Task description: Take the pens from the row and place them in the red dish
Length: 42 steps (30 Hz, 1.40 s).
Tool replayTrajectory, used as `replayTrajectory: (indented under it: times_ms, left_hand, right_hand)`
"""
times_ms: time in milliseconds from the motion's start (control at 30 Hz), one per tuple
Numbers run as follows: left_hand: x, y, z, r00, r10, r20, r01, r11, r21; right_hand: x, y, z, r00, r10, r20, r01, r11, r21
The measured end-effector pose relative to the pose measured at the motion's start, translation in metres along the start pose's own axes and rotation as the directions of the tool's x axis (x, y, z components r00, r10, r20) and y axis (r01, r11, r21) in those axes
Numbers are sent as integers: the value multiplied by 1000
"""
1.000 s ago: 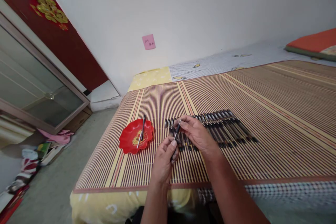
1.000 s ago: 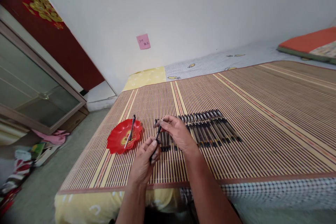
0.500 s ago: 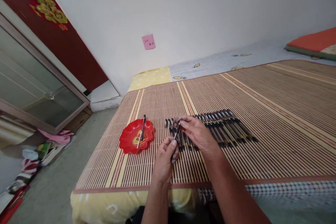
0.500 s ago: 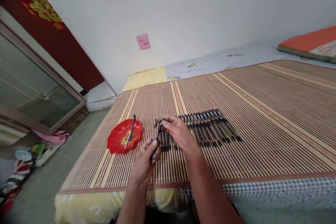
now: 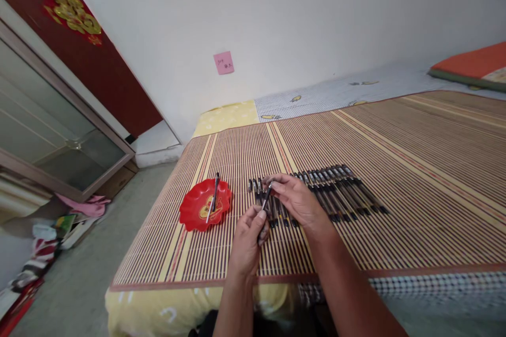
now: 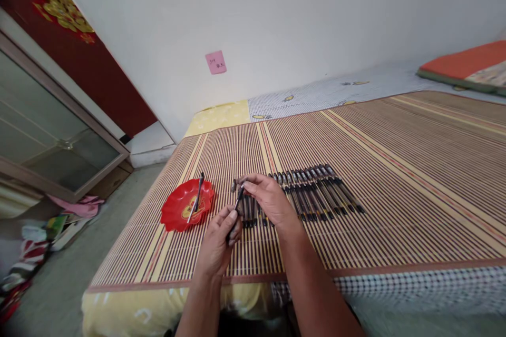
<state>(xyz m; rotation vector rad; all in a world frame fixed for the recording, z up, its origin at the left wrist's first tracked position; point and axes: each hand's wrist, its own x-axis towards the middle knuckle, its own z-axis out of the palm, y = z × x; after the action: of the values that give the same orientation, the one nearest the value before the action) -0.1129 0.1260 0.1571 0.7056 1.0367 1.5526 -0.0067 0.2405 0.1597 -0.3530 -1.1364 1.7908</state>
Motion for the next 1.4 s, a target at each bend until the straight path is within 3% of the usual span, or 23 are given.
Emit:
replayTrajectory:
  times_ms: [200,467,700,1400]
  left_hand:
    - [0,-1,1,1000,15,11,-15,1000,8]
    - [0,-1,0,1000,10,-1,-10,1000,17]
    - [-1,0,1,1000,-1,-12,1,1000,-1]
    - [1,-3,0,999,25,-40,-23,998,55]
  right_hand:
    - [-1,0,-2,1000,12,-14,-12,999,52]
    - [0,0,-2,1000,4,-25,-6,999,-48]
    - [-1,0,-5,1000,7,10,-8,1000,29]
    - [1,6,-10,1000,-6,-14,5,994,-109]
